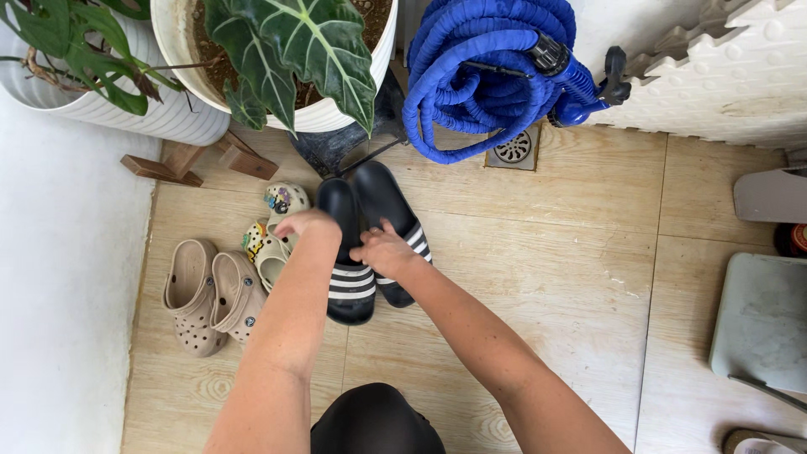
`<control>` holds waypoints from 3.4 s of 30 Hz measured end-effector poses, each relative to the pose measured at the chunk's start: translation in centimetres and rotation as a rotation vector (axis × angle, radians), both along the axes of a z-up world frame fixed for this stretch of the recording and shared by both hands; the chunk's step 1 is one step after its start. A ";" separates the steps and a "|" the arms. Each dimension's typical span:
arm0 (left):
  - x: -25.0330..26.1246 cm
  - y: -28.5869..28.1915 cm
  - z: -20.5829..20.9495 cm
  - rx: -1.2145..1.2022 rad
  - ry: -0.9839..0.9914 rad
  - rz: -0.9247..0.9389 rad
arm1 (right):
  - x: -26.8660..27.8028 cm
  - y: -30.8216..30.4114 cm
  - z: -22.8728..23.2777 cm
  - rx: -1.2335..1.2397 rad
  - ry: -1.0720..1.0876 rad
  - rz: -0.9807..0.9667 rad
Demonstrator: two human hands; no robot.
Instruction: The person organizes several pairs of shoes and sandals on the floor and a plastic shoe rack. Then, using a handheld shower head, the person sprays water and wipes the shelves of the shoe rack to clean them.
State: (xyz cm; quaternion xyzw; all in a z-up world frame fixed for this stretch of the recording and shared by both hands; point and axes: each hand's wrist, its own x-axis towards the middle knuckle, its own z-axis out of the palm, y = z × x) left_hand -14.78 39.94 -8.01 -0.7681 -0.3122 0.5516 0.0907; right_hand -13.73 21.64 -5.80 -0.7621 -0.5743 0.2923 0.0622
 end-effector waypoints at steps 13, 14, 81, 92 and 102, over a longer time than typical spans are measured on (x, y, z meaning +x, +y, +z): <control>11.0 -20.1 5.5 -0.591 -0.806 -0.276 | 11.7 -18.4 5.4 -0.048 -0.068 -0.726; 12.4 -23.2 6.7 -0.681 -0.854 -0.265 | 12.7 -21.8 6.4 0.008 -0.075 -0.868; 7.9 -61.8 23.1 -1.747 0.519 -0.208 | -18.2 -63.9 31.1 1.100 0.885 -1.979; -12.2 -79.5 9.3 -1.471 -0.203 -0.346 | -33.8 -73.9 17.7 0.325 0.328 -2.616; -21.1 -88.5 6.3 -1.635 -0.363 -0.770 | -41.5 -76.9 0.1 0.321 0.121 -2.960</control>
